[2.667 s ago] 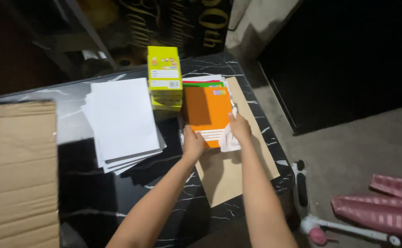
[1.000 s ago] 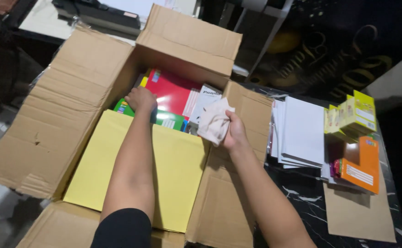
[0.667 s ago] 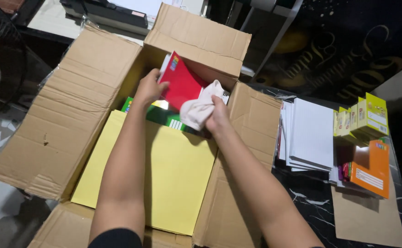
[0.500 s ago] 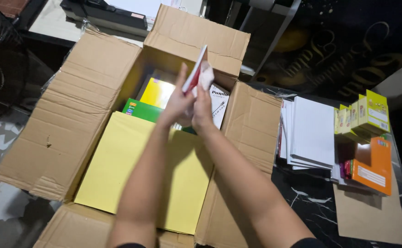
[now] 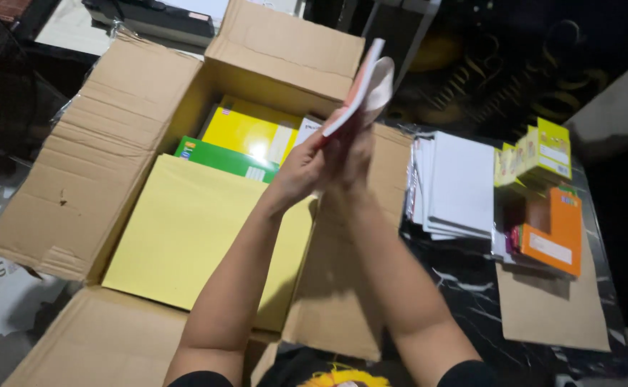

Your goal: Wiping notebooks with a cloth and stacking them.

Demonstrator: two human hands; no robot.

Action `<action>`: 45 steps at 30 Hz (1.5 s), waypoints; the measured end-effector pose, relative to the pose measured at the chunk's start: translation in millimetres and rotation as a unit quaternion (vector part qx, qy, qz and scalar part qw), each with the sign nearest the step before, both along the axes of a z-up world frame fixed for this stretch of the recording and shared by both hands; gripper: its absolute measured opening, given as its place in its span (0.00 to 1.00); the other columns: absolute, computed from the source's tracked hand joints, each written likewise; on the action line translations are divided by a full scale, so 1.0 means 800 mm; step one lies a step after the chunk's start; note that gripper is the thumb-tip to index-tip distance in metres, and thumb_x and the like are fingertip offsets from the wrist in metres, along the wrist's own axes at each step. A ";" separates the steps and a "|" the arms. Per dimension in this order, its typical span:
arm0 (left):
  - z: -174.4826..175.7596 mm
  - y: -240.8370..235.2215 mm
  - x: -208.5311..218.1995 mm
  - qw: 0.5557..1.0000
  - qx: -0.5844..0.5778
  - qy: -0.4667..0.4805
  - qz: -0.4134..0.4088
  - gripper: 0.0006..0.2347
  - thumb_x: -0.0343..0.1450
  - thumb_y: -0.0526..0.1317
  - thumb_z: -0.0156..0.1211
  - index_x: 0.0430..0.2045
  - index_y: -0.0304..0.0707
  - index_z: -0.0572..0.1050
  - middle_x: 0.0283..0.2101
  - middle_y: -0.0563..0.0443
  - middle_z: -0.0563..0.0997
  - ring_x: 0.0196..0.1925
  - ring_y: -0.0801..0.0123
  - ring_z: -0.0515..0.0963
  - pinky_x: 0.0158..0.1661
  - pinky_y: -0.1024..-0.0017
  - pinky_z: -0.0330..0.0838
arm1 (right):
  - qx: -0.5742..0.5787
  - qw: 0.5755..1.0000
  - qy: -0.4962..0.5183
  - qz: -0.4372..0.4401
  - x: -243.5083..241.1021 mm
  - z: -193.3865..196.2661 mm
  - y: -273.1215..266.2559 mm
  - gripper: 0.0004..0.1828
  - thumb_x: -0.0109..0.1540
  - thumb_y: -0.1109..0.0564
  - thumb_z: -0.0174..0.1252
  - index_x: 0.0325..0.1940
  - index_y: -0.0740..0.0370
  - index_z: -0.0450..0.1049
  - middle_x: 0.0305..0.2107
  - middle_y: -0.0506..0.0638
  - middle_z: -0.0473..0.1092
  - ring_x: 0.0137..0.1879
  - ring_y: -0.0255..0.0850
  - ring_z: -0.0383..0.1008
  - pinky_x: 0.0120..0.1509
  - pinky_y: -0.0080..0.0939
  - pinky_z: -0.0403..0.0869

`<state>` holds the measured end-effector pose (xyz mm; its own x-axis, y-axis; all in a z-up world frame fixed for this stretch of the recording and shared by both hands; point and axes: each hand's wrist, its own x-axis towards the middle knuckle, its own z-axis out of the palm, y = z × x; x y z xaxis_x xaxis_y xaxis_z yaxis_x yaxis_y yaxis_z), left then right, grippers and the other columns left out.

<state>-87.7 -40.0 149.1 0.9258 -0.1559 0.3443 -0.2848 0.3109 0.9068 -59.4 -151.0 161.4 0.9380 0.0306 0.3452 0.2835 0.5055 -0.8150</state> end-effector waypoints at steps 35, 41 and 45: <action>-0.224 -0.163 -0.072 0.776 -0.486 0.235 -0.326 0.32 0.79 0.62 0.37 0.65 0.29 0.64 0.64 0.36 0.71 0.64 0.50 0.73 0.63 0.52 0.70 | -0.723 0.670 0.020 -0.168 -0.135 0.010 -0.168 0.26 0.73 0.52 0.35 0.72 0.67 0.60 0.64 0.65 0.64 0.70 0.54 0.61 0.77 0.54 0.60; -0.214 -0.171 -0.079 0.771 -0.520 0.229 -0.289 0.28 0.80 0.57 0.39 0.67 0.32 0.62 0.67 0.39 0.70 0.67 0.54 0.72 0.65 0.55 0.68 | -0.674 0.716 -0.034 -0.181 -0.148 -0.006 -0.155 0.25 0.71 0.53 0.36 0.63 0.75 0.66 0.62 0.71 0.64 0.72 0.61 0.61 0.77 0.55 0.61; -0.198 -0.163 -0.092 0.769 -0.539 0.230 -0.255 0.26 0.81 0.54 0.40 0.68 0.34 0.62 0.68 0.42 0.69 0.68 0.56 0.72 0.67 0.58 0.67 | -0.645 0.696 -0.201 -0.242 -0.111 -0.032 -0.171 0.32 0.70 0.53 0.39 0.69 0.84 0.58 0.68 0.77 0.55 0.76 0.69 0.54 0.79 0.61 0.55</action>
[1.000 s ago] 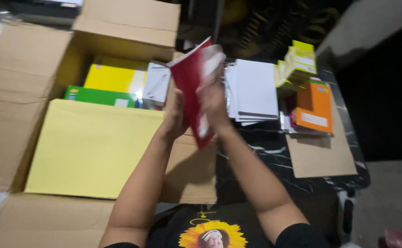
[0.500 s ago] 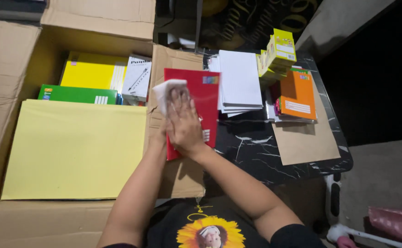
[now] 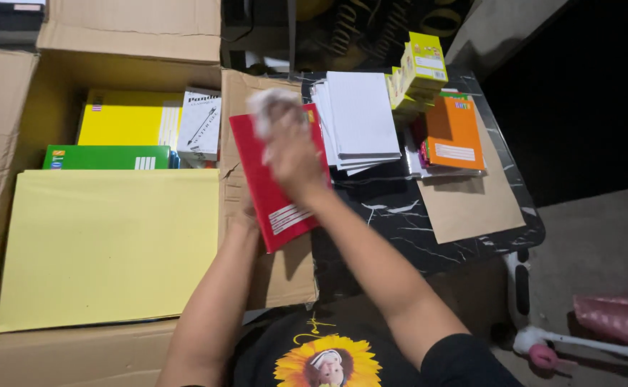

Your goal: Wiping notebooks with a cloth and stacking them.

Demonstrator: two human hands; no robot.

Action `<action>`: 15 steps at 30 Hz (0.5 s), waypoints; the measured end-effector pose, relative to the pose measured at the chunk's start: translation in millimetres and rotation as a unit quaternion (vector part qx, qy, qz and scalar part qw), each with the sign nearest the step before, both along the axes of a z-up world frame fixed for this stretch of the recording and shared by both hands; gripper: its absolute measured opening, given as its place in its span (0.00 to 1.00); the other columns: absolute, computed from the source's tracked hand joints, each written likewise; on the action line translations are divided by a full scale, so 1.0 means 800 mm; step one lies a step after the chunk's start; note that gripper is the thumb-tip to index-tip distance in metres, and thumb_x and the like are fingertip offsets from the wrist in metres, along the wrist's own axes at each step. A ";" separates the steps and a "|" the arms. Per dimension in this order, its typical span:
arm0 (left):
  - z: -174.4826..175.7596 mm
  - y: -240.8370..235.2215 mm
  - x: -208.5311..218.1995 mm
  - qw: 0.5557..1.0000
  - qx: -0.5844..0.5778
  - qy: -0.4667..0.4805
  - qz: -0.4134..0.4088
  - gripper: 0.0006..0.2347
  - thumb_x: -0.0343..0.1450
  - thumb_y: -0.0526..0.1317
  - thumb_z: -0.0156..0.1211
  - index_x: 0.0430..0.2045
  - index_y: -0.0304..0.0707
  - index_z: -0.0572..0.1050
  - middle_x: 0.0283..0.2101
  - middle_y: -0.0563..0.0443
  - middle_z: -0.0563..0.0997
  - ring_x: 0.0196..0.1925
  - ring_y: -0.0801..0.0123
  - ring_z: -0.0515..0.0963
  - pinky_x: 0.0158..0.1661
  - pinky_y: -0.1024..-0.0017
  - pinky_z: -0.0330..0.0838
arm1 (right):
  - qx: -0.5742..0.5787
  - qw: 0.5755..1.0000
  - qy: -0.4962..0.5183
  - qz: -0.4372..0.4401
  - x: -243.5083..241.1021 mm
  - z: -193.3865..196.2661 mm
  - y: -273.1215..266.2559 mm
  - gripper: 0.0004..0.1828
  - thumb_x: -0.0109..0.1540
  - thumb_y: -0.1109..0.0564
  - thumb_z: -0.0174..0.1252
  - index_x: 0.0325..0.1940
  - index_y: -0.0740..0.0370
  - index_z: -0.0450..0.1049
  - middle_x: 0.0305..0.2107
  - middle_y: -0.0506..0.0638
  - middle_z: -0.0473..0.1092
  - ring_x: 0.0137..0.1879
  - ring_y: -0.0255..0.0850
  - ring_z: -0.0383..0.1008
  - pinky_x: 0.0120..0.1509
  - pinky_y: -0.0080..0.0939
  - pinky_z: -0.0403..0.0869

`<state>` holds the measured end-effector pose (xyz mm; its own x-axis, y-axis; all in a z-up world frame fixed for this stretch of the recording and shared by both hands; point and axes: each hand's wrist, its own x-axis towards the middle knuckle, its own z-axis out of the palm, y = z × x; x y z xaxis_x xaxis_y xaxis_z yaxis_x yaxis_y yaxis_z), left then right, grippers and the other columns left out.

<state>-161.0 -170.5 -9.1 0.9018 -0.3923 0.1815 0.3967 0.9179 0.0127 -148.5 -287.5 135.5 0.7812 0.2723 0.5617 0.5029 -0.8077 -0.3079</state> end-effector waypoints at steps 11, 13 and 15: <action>-0.263 -0.018 0.098 0.994 0.010 0.027 0.108 0.22 0.82 0.48 0.41 0.71 0.40 0.60 0.72 0.47 0.67 0.72 0.61 0.70 0.71 0.63 0.64 | -0.021 0.997 -0.039 0.057 -0.063 0.012 0.033 0.33 0.63 0.55 0.53 0.72 0.67 0.60 0.68 0.67 0.58 0.75 0.69 0.55 0.81 0.63 0.52; -0.265 -0.010 0.089 0.992 0.056 0.011 0.109 0.22 0.82 0.49 0.41 0.71 0.40 0.60 0.72 0.46 0.66 0.72 0.61 0.70 0.71 0.63 0.64 | 0.003 1.000 0.005 0.022 -0.048 0.003 0.010 0.35 0.64 0.56 0.52 0.74 0.73 0.59 0.69 0.67 0.58 0.77 0.67 0.54 0.82 0.64 0.51; -0.258 -0.011 0.096 0.983 0.144 -0.031 0.106 0.23 0.82 0.50 0.41 0.71 0.40 0.59 0.71 0.46 0.66 0.72 0.60 0.69 0.71 0.62 0.63 | 0.073 0.990 0.075 -0.091 -0.027 -0.021 -0.013 0.27 0.75 0.60 0.45 0.79 0.71 0.56 0.76 0.66 0.51 0.82 0.64 0.44 0.84 0.64 0.45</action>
<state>-84.3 -179.4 -215.3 0.9597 -0.2389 0.1477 0.1863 0.9350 0.3019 -170.2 -298.2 118.5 0.8871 0.0449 0.4593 0.2938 -0.8224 -0.4872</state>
